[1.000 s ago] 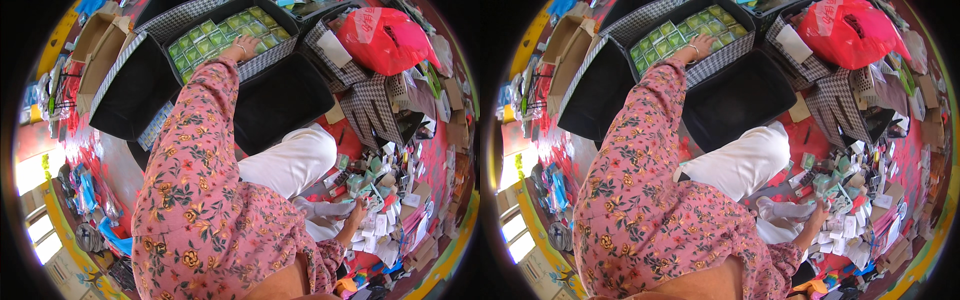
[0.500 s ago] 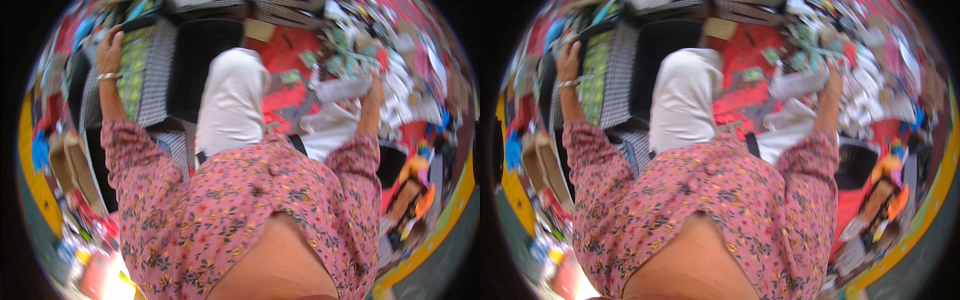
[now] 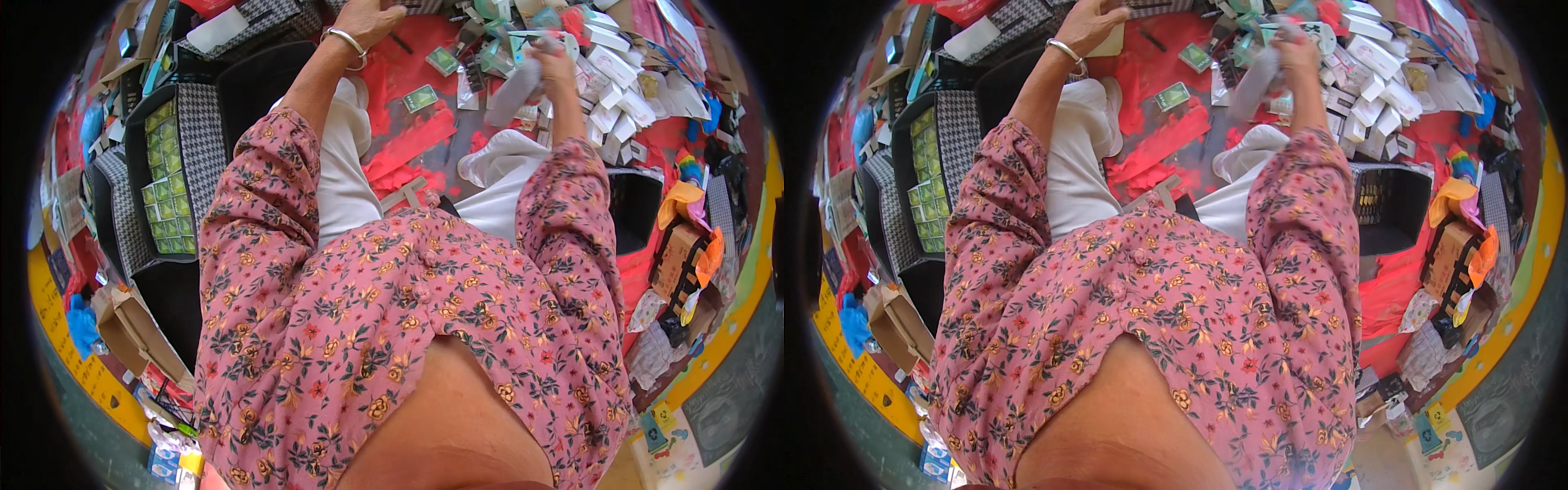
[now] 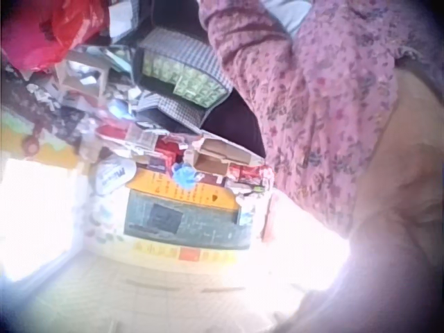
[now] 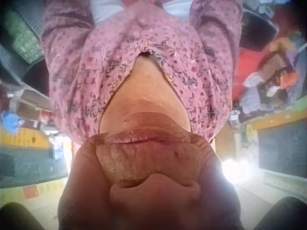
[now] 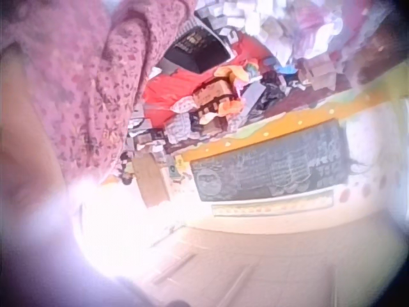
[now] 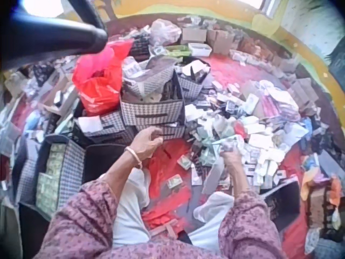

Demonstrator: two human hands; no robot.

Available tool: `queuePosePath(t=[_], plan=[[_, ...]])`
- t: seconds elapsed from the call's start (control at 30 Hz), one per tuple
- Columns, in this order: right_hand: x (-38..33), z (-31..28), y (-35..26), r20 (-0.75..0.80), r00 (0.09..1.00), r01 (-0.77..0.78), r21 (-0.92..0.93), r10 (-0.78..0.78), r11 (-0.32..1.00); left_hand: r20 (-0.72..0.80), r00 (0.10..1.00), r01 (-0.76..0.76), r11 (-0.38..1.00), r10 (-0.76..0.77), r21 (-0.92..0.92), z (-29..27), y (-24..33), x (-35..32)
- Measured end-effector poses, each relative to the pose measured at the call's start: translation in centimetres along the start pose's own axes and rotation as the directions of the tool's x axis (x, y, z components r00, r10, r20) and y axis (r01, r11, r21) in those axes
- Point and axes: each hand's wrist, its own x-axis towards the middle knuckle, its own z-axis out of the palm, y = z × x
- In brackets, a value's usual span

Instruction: The person sits on the floor, picks up small boxes, wipes them with a cloth, and places them into storage bins.

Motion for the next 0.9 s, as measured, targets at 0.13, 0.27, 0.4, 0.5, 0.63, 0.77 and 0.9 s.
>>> queuePosePath(t=[0.13,0.27,0.4,0.5,0.63,0.77,0.9], plan=[[-2.8,11.4,2.6,0.441,0.893,0.215,-0.588,0.086,0.78,-0.204,0.968,-0.12,0.983,0.148,0.142,1.2,1.6,-1.0],[-11.3,18.0,11.4,0.538,0.843,0.381,-0.581,-0.012,0.719,-0.039,0.945,-0.258,0.817,0.324,0.515,1.8,4.6,-6.9],[-13.5,20.1,14.4,0.512,0.859,0.354,-0.632,0.028,0.689,0.114,0.968,-0.245,0.769,0.221,0.591,2.2,7.6,-8.8],[-13.9,20.6,15.3,0.512,0.858,0.346,-0.633,0.039,0.692,0.046,0.95,-0.292,0.827,0.309,0.481,2.8,7.1,-9.6],[-14.1,20.2,15.9,0.497,0.867,0.328,-0.607,0.023,0.724,0.085,0.975,-0.221,0.896,0.204,0.385,2.0,7.4,-10.2],[-14.5,20.3,16.1,0.442,0.897,0.263,-0.522,-0.006,0.812,0.163,0.974,-0.215,0.861,0.156,0.46,1.1,7.4,-9.7],[-13.9,17.7,17.3,0.251,0.968,0.138,-0.447,-0.024,0.884,0.166,0.979,-0.194,0.773,0.116,0.604,0.5,6.8,-7.6]])
